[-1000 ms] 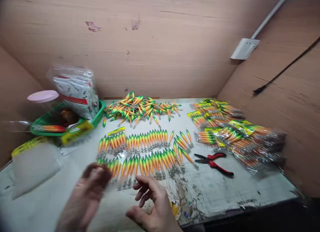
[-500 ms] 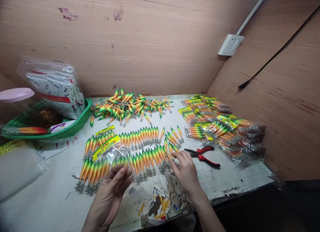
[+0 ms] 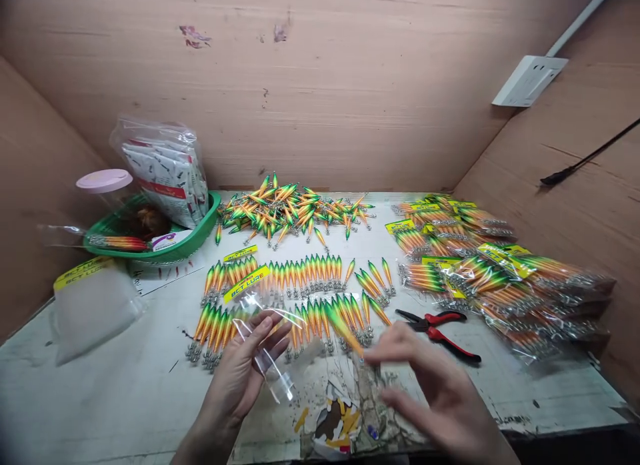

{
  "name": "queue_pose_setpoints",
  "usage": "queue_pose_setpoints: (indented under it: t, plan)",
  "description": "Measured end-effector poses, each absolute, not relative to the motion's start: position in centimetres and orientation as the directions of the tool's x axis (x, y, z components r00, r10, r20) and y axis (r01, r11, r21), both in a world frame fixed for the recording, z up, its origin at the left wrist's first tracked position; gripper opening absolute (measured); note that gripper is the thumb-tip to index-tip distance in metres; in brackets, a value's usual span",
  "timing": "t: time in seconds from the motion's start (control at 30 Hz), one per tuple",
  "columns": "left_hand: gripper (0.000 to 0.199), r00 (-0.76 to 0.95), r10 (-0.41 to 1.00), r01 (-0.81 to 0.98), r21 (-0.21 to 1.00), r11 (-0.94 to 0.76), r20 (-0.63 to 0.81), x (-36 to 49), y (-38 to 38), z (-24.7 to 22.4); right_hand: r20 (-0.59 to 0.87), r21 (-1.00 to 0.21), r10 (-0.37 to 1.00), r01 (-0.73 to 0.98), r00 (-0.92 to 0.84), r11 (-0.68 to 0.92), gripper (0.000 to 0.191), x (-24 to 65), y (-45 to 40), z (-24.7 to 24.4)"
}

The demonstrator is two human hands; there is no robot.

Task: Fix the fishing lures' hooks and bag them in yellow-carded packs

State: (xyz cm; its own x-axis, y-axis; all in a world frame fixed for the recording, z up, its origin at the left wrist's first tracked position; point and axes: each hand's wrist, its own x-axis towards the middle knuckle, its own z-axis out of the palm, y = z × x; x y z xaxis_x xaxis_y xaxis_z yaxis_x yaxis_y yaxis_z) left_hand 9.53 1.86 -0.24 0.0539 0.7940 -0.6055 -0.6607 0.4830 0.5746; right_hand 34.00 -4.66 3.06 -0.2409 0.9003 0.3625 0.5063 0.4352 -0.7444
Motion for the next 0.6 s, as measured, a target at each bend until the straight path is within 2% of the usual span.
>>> queue_pose_setpoints:
  t: [0.03,0.1,0.2,0.3,0.47,0.6]
  plan:
    - [0.018,0.059,0.794,-0.661,0.572,0.486,-0.605,9.6,1.9,-0.2,0.338,-0.737,0.869,0.472,-0.362,0.483,0.025,33.6,-5.4,4.1]
    - [0.016,0.075,0.790,-0.661,0.563,0.496,-0.609,10.0,2.0,0.0,0.290,-0.670,0.827,0.515,-0.481,0.535,0.030,32.4,-6.3,5.4]
    - [0.016,0.108,0.773,-0.663,0.534,0.525,-0.626,10.4,1.9,0.0,0.338,-0.519,0.831,0.649,-0.442,0.557,0.032,30.4,-6.2,5.1]
    - [0.018,0.172,0.771,-0.655,0.513,0.554,-0.613,10.7,1.6,-0.3,0.424,-0.419,0.812,0.709,-0.400,0.568,0.031,28.8,-5.3,3.5]
    - [0.038,0.315,0.773,-0.648,0.470,0.599,-0.550,10.3,0.9,0.1,0.565,-0.184,0.739,0.817,-0.367,0.546,0.032,26.8,-4.1,1.6]
    - [0.045,0.349,0.775,-0.671,0.437,0.600,-0.527,9.9,0.7,0.7,0.630,-0.152,0.702,0.834,-0.331,0.530,0.033,25.5,-3.8,1.1]
